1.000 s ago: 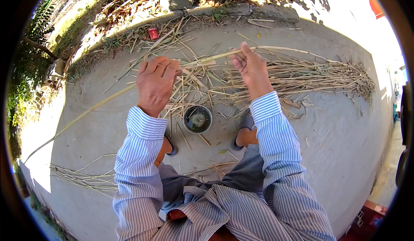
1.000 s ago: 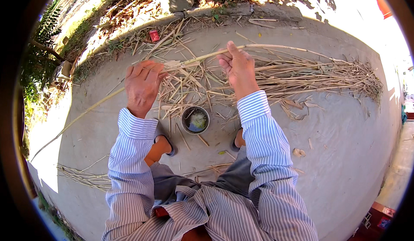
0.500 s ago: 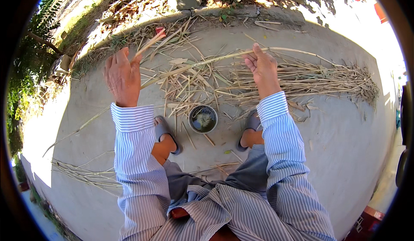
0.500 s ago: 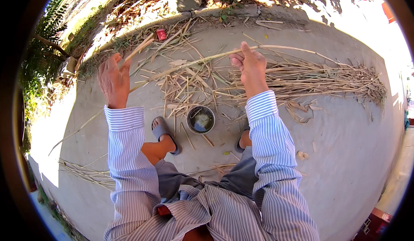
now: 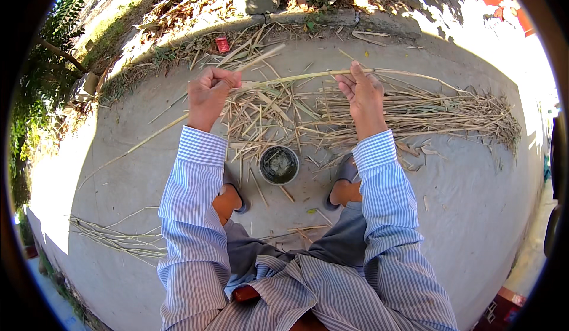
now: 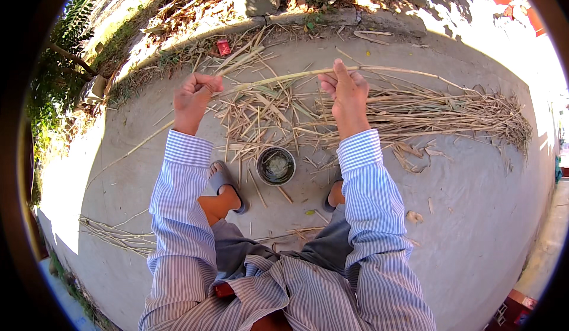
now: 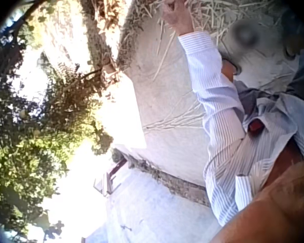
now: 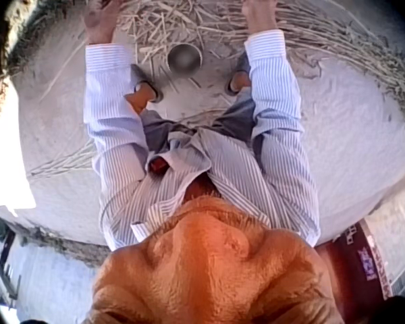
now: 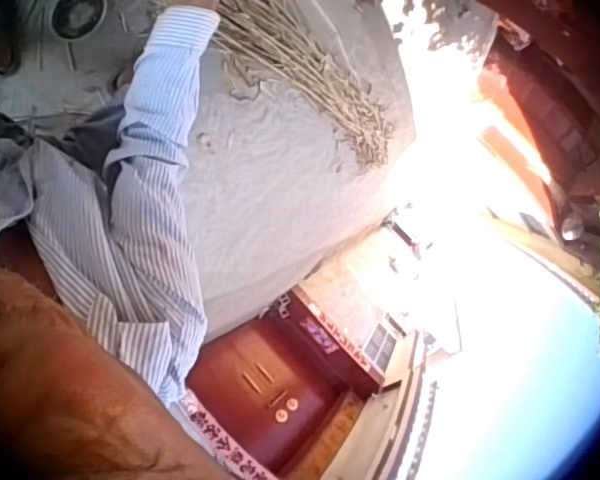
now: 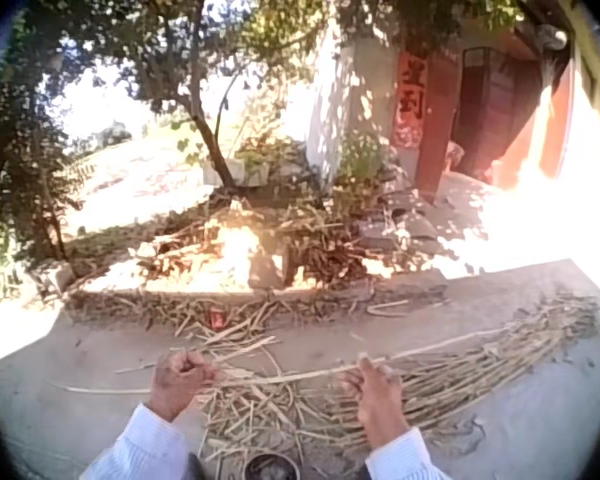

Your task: The person sits on the ground and repeatedly strips thin fibers from dried plant stalks by hand. The person places the stripped stalks into a metal bowl and discards the fibers onto the ground.

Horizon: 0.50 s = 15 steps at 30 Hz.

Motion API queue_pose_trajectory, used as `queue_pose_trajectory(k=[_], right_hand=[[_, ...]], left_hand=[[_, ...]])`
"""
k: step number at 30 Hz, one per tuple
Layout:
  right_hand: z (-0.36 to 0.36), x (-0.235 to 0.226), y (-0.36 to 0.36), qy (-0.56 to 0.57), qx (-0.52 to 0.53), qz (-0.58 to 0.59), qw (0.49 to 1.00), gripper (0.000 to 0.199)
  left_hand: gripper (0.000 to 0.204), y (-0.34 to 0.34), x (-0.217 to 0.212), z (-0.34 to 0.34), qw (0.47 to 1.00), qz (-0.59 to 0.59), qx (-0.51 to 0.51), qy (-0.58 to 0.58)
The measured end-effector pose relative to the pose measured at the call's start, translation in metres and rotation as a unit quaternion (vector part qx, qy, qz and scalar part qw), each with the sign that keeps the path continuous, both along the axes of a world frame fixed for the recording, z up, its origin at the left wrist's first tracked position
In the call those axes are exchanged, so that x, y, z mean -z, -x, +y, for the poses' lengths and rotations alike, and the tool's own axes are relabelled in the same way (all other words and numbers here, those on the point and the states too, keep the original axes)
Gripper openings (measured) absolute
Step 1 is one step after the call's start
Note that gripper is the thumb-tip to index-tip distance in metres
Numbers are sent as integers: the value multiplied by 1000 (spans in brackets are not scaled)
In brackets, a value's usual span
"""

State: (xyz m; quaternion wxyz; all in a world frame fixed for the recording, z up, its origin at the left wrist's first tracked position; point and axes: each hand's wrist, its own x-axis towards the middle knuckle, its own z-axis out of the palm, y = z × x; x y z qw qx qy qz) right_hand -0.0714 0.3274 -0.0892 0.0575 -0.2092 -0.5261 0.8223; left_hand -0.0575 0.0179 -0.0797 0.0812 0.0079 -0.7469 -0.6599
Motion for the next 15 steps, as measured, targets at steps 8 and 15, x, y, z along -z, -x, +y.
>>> queue_pose_trajectory(k=[8, 15], right_hand=[[5, 1, 3, -23, 12, -23, 999, 31], [0, -2, 3, -22, 27, -8, 999, 30]], left_hand=[[31, 6, -28, -17, 777, 266, -160, 547], [23, -3, -11, -11, 861, 142, 120, 474]])
